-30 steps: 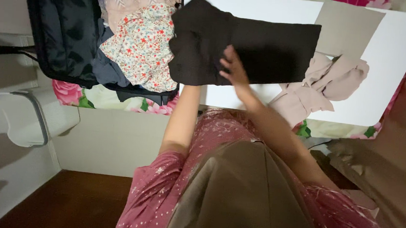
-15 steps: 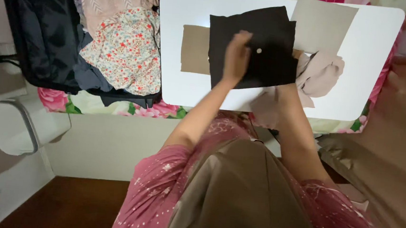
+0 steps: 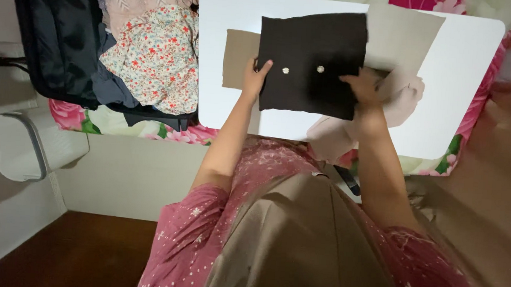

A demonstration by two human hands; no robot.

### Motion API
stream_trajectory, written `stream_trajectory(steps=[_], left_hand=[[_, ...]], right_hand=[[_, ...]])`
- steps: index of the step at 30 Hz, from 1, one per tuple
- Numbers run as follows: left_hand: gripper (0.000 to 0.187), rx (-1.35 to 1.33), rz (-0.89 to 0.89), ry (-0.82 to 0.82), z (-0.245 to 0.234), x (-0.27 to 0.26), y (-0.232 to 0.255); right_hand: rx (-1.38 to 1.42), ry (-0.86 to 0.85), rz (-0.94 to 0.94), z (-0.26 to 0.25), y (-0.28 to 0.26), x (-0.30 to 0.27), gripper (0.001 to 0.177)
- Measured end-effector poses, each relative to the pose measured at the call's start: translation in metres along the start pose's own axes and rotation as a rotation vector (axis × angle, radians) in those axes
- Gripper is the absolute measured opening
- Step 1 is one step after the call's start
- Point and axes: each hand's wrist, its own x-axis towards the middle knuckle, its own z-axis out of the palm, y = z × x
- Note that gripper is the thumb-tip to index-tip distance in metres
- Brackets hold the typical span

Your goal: Fold several items of clothing and button a shirt on a folding board.

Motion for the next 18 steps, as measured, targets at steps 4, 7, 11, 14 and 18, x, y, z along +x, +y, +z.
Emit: stream_trajectory(steps=[4, 7, 11, 14, 18], left_hand=[[0.07, 0.045, -0.004, -0.031, 0.01, -0.002, -0.002], [0.079, -0.036, -0.276, -0.134, 0.012, -0.013, 0.039], [0.09, -0.142, -0.603, -0.439, -0.002, 0.003, 0.014], [0.089, 0.05, -0.556, -0.481, 0.001, 0.005, 0.007], [0.082, -0.054, -0.498, -0.44, 0.018, -0.013, 0.026]], right_hand=[[0.438, -0.027, -0.027, -0.017, -0.004, -0.036, 0.053], [0.368, 0.026, -0.031, -0.028, -0.045, -0.065, 0.051], [-0.065, 0.136, -0.114, -0.029, -0.062, -0.077, 0.045], [-0.133, 0.202, -0.21, -0.022, -0.065, -0.075, 0.049], [-0.271, 0.288, -0.233, -0.012, -0.051, -0.073, 0.053]])
